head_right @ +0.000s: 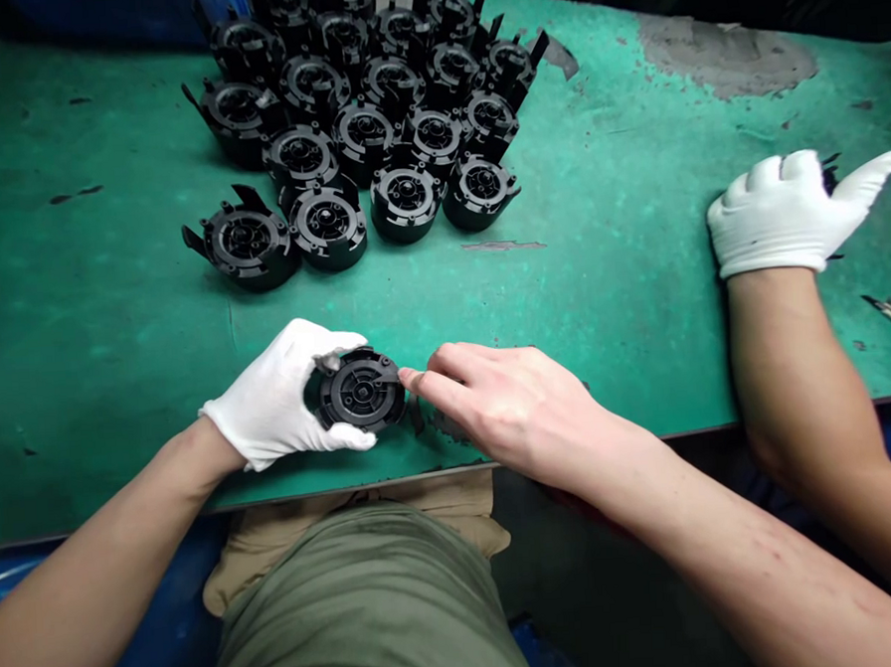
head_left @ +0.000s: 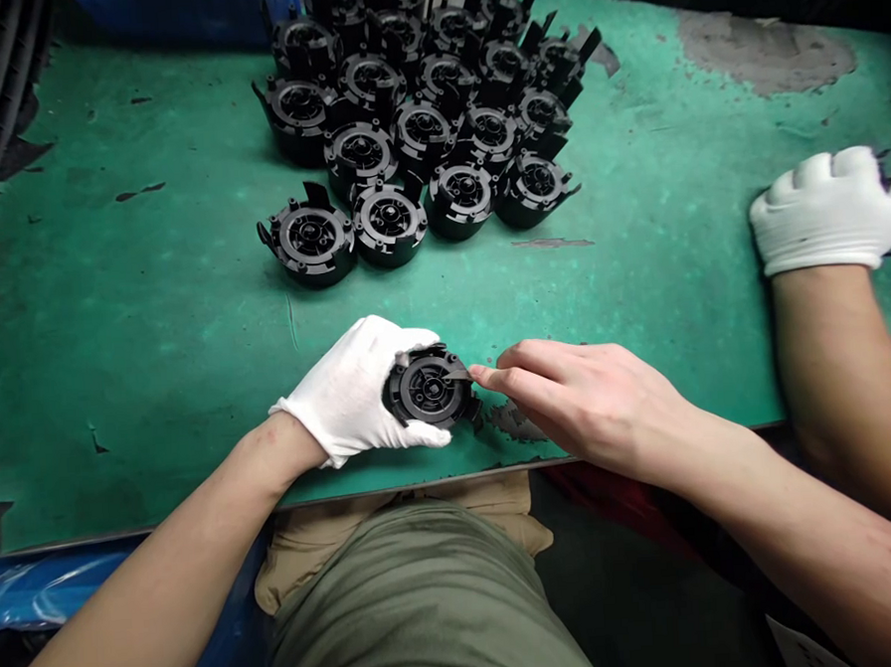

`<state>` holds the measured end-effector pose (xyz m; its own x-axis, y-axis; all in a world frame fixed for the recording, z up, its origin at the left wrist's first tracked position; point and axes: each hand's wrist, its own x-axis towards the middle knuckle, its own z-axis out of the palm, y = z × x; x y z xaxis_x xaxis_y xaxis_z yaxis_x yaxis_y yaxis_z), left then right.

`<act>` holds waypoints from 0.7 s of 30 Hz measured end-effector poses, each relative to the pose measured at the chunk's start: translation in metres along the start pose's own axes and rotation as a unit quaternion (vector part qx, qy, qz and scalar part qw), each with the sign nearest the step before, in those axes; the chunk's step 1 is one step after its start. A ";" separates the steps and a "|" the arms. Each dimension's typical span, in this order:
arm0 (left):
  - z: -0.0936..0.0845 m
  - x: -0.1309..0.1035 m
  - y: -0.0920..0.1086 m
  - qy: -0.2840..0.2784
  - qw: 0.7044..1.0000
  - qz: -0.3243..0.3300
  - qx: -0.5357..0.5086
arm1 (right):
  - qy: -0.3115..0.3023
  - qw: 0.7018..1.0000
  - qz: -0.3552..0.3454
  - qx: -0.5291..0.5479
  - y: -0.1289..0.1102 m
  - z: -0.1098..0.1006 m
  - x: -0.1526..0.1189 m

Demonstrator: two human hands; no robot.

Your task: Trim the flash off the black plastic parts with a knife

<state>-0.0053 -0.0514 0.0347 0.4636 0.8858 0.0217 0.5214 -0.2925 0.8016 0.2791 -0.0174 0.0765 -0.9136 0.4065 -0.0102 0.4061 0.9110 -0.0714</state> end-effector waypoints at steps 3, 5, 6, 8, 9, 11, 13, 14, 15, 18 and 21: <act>-0.002 0.001 0.001 -0.007 1.000 -0.003 -0.020 | 0.011 1.000 -0.018 0.006 0.005 -0.001 0.002; -0.003 0.002 0.002 -0.012 0.999 -0.006 -0.033 | 0.009 0.999 -0.031 0.014 0.009 -0.002 0.003; -0.003 0.002 0.002 -0.014 0.999 -0.006 -0.036 | 0.006 0.999 -0.038 0.017 0.011 -0.003 0.004; -0.003 0.002 0.002 -0.016 0.999 -0.007 -0.035 | 0.002 0.998 -0.053 0.019 0.015 -0.005 0.006; -0.003 0.002 0.002 -0.016 0.999 -0.006 -0.033 | 0.001 0.998 -0.060 0.021 0.017 -0.006 0.007; -0.002 0.002 0.002 -0.016 1.000 -0.006 -0.023 | 0.000 0.997 -0.072 0.027 0.021 -0.008 0.009; -0.001 0.001 0.001 -0.017 1.000 -0.005 -0.008 | -0.001 0.996 -0.082 0.033 0.024 -0.009 0.011; 0.000 0.000 0.000 -0.014 1.000 -0.002 0.001 | -0.001 0.996 -0.087 0.037 0.025 -0.010 0.012; 0.001 0.000 -0.002 -0.009 1.000 0.002 0.010 | -0.001 0.995 -0.091 0.039 0.027 -0.010 0.013; 0.002 -0.001 -0.004 0.004 1.000 0.013 0.027 | -0.012 0.994 -0.101 0.042 0.032 -0.009 0.014; 0.001 0.001 -0.003 -0.007 1.000 0.011 0.026 | -0.027 0.991 -0.121 0.041 0.038 -0.008 0.016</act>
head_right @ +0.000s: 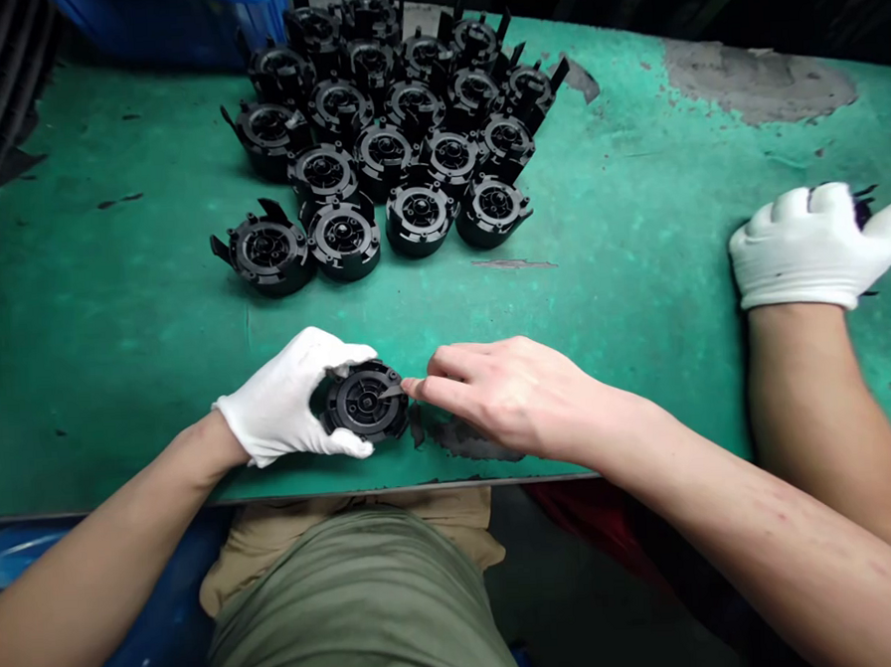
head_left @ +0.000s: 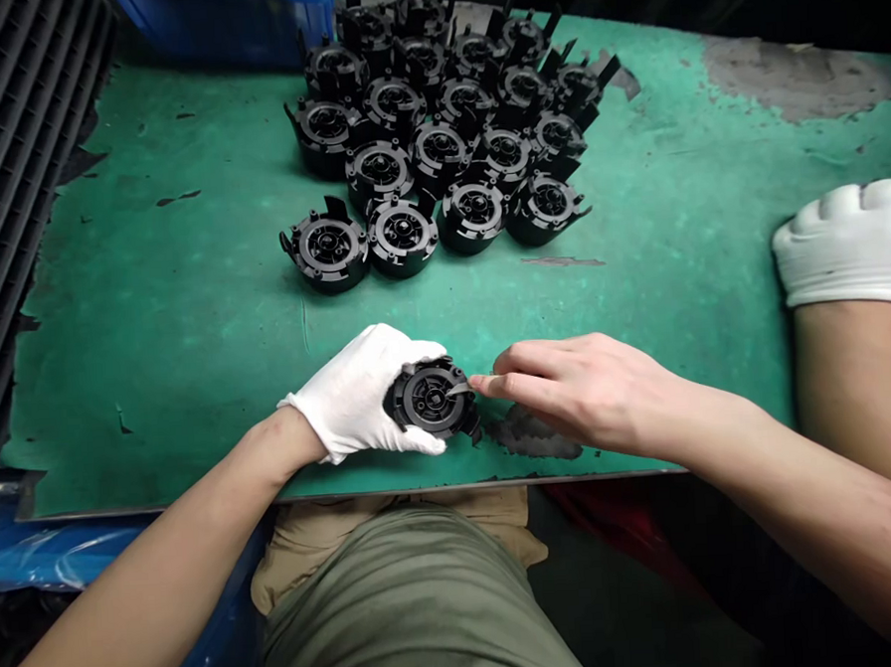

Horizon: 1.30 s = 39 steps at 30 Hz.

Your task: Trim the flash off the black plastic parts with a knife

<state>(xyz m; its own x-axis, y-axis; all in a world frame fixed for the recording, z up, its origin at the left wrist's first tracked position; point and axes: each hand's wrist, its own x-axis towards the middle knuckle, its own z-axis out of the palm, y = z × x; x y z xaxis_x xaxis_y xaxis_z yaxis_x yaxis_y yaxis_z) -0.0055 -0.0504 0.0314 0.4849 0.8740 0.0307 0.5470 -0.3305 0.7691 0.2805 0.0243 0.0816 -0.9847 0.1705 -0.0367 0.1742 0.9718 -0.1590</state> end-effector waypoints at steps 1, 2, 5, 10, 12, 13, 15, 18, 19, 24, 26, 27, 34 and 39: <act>-0.001 0.001 0.001 -0.009 1.000 -0.002 -0.007 | -0.001 1.000 -0.010 0.001 0.002 0.000 0.000; -0.002 0.002 0.002 -0.018 1.000 -0.004 -0.016 | -0.002 1.000 -0.019 0.002 0.005 -0.001 0.001; -0.004 0.005 0.004 -0.046 0.998 -0.008 -0.039 | -0.010 0.999 -0.045 0.009 0.013 -0.003 0.002; -0.001 -0.003 -0.006 -0.036 0.999 -0.004 0.002 | -0.013 0.996 -0.077 0.033 0.027 -0.005 0.000; 0.002 -0.010 -0.014 -0.005 1.000 -0.010 0.012 | 0.014 0.996 -0.061 0.056 0.029 -0.003 -0.003; 0.004 -0.013 -0.018 0.007 1.000 -0.011 0.008 | 0.031 0.996 -0.042 0.068 0.028 -0.001 -0.005; 0.006 -0.018 -0.023 0.025 1.000 -0.005 -0.012 | 0.056 0.995 0.004 0.084 0.022 0.004 -0.009; 0.006 -0.020 -0.026 0.046 0.998 0.021 -0.045 | 0.081 0.992 0.047 0.089 0.008 0.015 -0.015; 0.005 -0.020 -0.026 0.051 0.997 0.027 -0.057 | 0.087 0.991 0.053 0.089 0.003 0.019 -0.016; 0.007 -0.022 -0.025 0.086 0.992 0.009 -0.093 | 0.095 0.990 0.059 0.080 -0.012 0.030 -0.017; 0.008 -0.024 -0.024 0.095 0.991 -0.010 -0.095 | 0.099 0.990 0.059 0.078 -0.014 0.030 -0.017; 0.008 -0.025 -0.023 0.100 0.990 -0.020 -0.097 | 0.105 0.990 0.060 0.078 -0.015 0.030 -0.017; 0.006 -0.028 -0.011 0.087 0.985 -0.067 -0.131 | 0.117 0.991 0.068 0.018 -0.029 0.026 -0.017; 0.017 -0.022 -0.010 0.059 0.997 -0.047 0.016 | 0.144 0.987 0.071 -0.024 -0.037 0.029 -0.016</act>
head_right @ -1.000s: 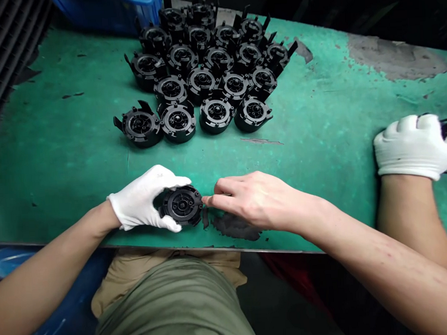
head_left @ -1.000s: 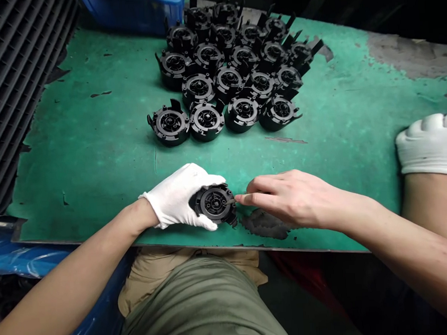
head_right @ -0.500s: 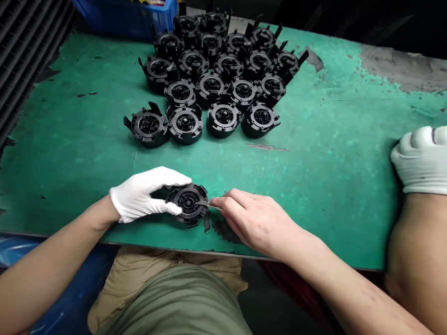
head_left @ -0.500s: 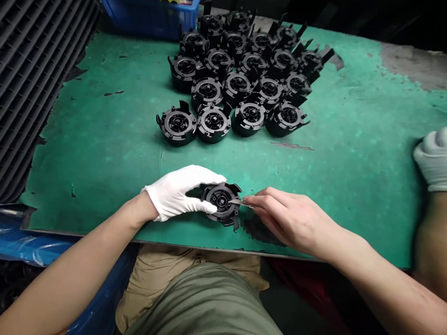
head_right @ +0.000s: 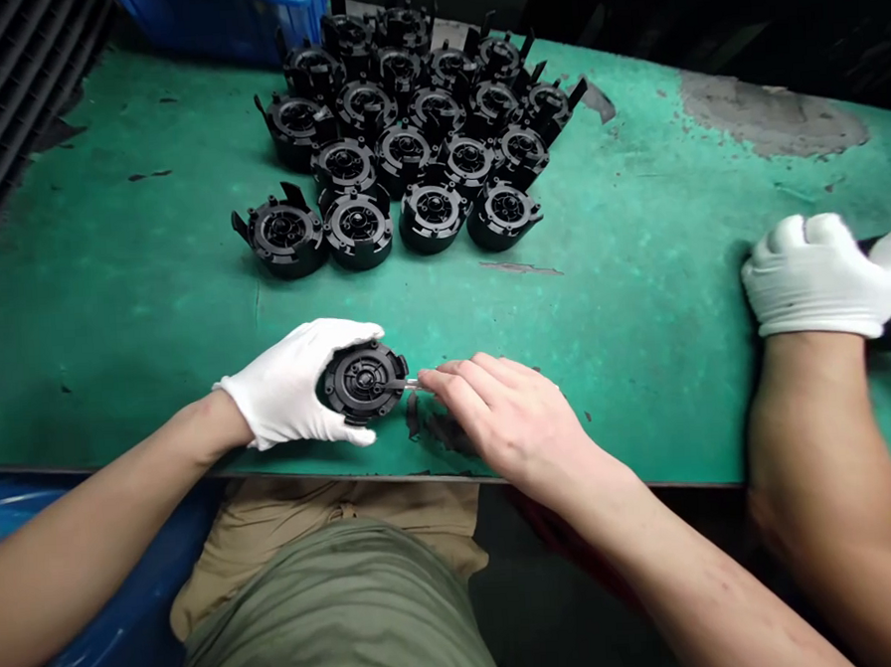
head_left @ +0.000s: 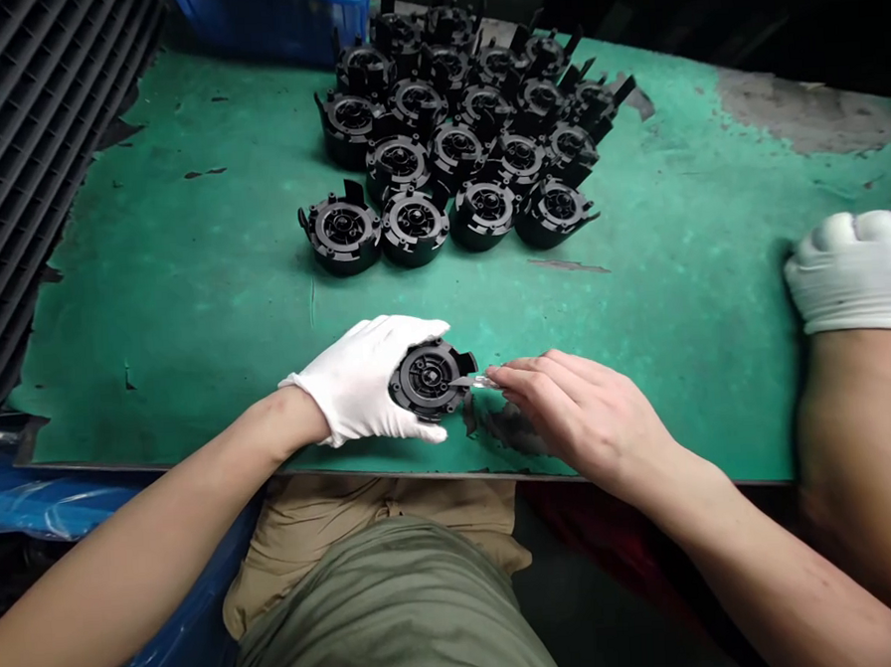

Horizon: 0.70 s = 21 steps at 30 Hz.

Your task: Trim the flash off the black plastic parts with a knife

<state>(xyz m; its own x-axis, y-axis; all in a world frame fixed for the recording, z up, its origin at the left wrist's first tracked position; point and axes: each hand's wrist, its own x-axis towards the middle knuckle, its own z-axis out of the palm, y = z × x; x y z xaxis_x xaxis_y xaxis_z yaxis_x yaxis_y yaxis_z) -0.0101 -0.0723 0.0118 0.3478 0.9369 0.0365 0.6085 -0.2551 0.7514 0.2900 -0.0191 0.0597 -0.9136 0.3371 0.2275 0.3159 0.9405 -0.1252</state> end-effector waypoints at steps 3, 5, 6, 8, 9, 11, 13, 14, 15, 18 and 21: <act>0.003 0.002 0.000 0.000 1.000 0.006 0.018 | 0.003 1.000 0.005 -0.006 0.001 0.004 0.001; 0.003 0.002 0.000 -0.003 1.000 0.004 0.019 | -0.006 1.000 0.005 -0.010 0.002 0.006 0.001; 0.002 0.002 0.001 -0.005 1.000 0.003 0.020 | -0.008 1.000 0.004 -0.011 0.002 0.006 0.001; 0.001 0.002 0.001 -0.008 1.000 -0.001 0.024 | -0.006 1.000 0.002 -0.010 0.003 0.008 0.002; 0.001 0.002 0.001 -0.008 1.000 -0.001 0.026 | -0.005 1.000 0.002 -0.008 0.004 0.008 0.002; 0.001 0.003 0.002 -0.009 1.000 -0.001 0.027 | -0.010 1.000 0.005 -0.005 0.004 0.008 0.002; 0.002 0.003 0.001 -0.010 1.000 0.000 0.025 | -0.019 1.000 0.005 -0.005 0.004 0.007 0.002; 0.002 0.003 0.001 -0.009 1.000 0.001 0.024 | -0.024 1.000 0.003 -0.007 0.004 0.006 0.003; 0.002 0.003 0.001 -0.009 1.000 0.001 0.023 | -0.026 1.000 0.000 -0.011 0.004 0.004 0.003; 0.001 0.003 0.001 -0.009 1.000 0.003 0.022 | -0.030 0.999 -0.011 -0.028 0.005 0.001 0.005; 0.001 0.003 0.001 -0.007 1.000 0.003 0.021 | -0.031 0.999 -0.009 -0.030 0.005 0.000 0.006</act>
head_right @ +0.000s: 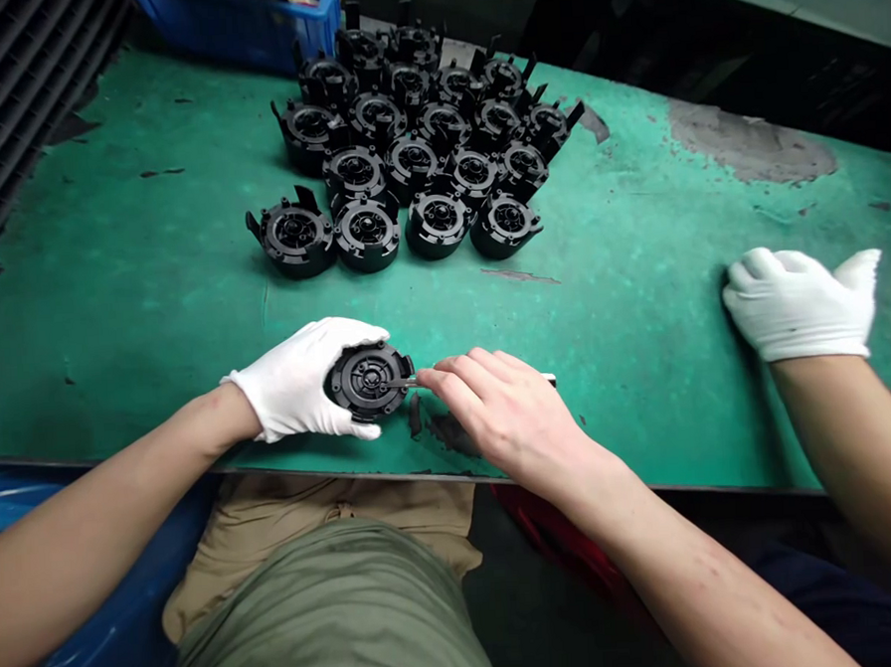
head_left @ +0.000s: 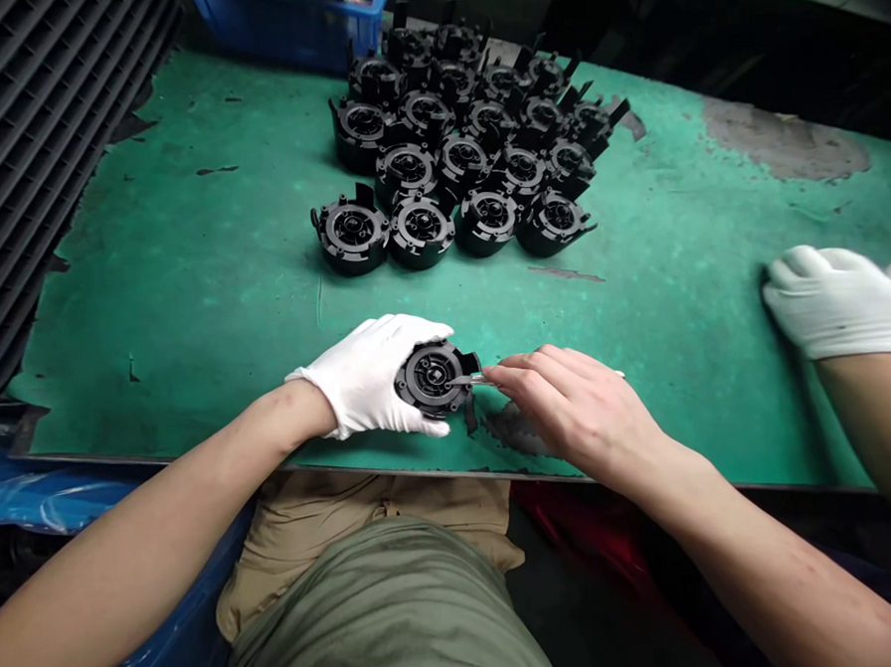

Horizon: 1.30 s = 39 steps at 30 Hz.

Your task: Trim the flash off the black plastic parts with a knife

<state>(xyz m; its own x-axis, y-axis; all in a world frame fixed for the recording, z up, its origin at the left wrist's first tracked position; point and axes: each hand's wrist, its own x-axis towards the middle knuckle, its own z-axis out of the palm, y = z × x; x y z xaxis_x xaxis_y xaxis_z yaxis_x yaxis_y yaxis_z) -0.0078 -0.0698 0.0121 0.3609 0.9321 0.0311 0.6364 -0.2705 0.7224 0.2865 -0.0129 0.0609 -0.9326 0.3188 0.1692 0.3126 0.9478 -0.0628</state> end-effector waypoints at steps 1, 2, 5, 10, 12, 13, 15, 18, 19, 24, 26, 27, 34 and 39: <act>0.000 0.000 0.000 0.000 1.000 0.000 -0.001 | 0.000 1.000 0.001 0.001 0.000 0.000 0.000; 0.000 0.000 0.000 0.001 1.000 0.000 -0.002 | 0.001 1.000 0.001 0.000 0.000 0.000 0.000; 0.000 0.000 -0.001 0.002 1.000 0.002 -0.004 | 0.000 1.000 -0.008 -0.020 -0.001 -0.003 0.002; 0.000 0.001 0.000 0.001 1.000 0.001 -0.002 | -0.017 0.997 -0.033 -0.064 -0.004 -0.017 0.012; 0.000 0.001 0.000 0.001 1.000 0.001 -0.004 | -0.026 0.996 -0.042 -0.073 -0.005 -0.022 0.016; 0.000 0.001 0.000 0.002 1.000 0.000 -0.005 | -0.030 0.996 -0.046 -0.075 -0.005 -0.025 0.017; 0.000 0.001 0.000 0.001 1.000 0.000 -0.005 | -0.036 0.995 -0.052 -0.080 -0.006 -0.028 0.019; 0.001 0.001 -0.002 0.002 1.000 0.002 -0.005 | -0.042 0.994 -0.054 -0.089 -0.007 -0.031 0.019; 0.001 0.001 -0.002 0.003 1.000 0.002 -0.004 | -0.046 0.993 -0.052 -0.090 -0.007 -0.031 0.019; 0.002 0.001 -0.004 0.002 1.000 0.002 -0.006 | -0.067 0.994 -0.042 -0.070 -0.009 -0.032 0.016; 0.002 0.000 -0.005 -0.001 1.000 0.001 -0.004 | -0.069 0.996 -0.030 -0.046 -0.010 -0.030 0.013; 0.002 0.000 -0.005 -0.004 1.000 0.000 -0.002 | -0.071 0.997 -0.017 -0.025 -0.011 -0.028 0.011; 0.000 0.003 0.009 0.023 0.997 -0.020 0.076 | -0.018 0.980 0.094 0.174 -0.011 -0.016 -0.009; 0.000 0.002 0.020 0.014 0.995 -0.037 0.093 | 0.011 0.981 0.114 0.159 0.000 -0.017 -0.009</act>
<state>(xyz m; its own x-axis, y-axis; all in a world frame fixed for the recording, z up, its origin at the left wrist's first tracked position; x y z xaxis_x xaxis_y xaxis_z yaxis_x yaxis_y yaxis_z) 0.0054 -0.0728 0.0266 0.2919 0.9564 0.0033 0.7766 -0.2391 0.5828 0.2982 -0.0159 0.0762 -0.8398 0.5255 0.1366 0.4368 0.8033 -0.4049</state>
